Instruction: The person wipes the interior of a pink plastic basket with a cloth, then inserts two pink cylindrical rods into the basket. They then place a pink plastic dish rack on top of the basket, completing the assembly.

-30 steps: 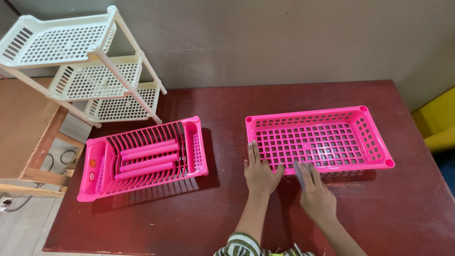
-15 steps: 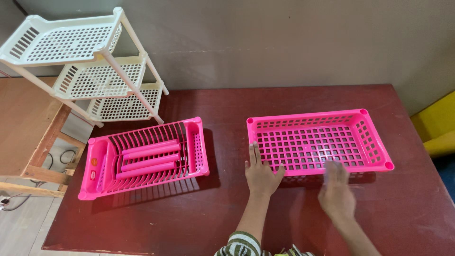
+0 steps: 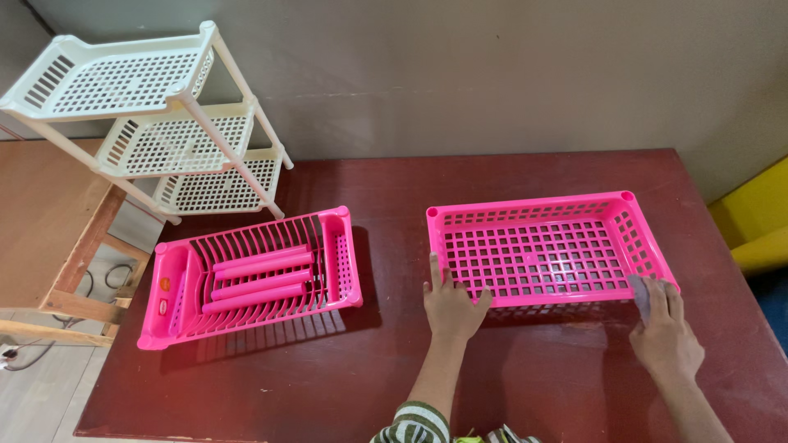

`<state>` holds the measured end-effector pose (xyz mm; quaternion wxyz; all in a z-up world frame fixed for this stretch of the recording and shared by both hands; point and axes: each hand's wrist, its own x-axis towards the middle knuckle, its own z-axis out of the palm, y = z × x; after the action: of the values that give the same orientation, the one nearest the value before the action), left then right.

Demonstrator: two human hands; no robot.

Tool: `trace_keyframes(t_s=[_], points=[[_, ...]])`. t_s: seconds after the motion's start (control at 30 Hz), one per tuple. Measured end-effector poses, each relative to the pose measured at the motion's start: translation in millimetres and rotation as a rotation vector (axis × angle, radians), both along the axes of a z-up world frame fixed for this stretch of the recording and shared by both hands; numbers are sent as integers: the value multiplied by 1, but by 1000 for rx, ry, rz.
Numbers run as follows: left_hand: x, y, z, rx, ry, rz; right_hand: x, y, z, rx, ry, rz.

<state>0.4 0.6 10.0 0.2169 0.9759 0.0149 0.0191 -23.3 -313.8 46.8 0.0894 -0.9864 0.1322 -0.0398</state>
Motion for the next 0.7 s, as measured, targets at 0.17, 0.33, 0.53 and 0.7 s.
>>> trace_keyframes(t_s=[0.17,0.33,0.53,0.7], points=[[-4,-1,8,-50,-80,18,4,26,-9,134,68,-68],[-4,-2,11,-56,-84,33,-32,136,-30,320,-98,334],[-2,0,9,-28,-78,24,-30,121,-25,184,67,310],[-3,-1,12,17,-72,21,-13,34,-13,122,68,78]])
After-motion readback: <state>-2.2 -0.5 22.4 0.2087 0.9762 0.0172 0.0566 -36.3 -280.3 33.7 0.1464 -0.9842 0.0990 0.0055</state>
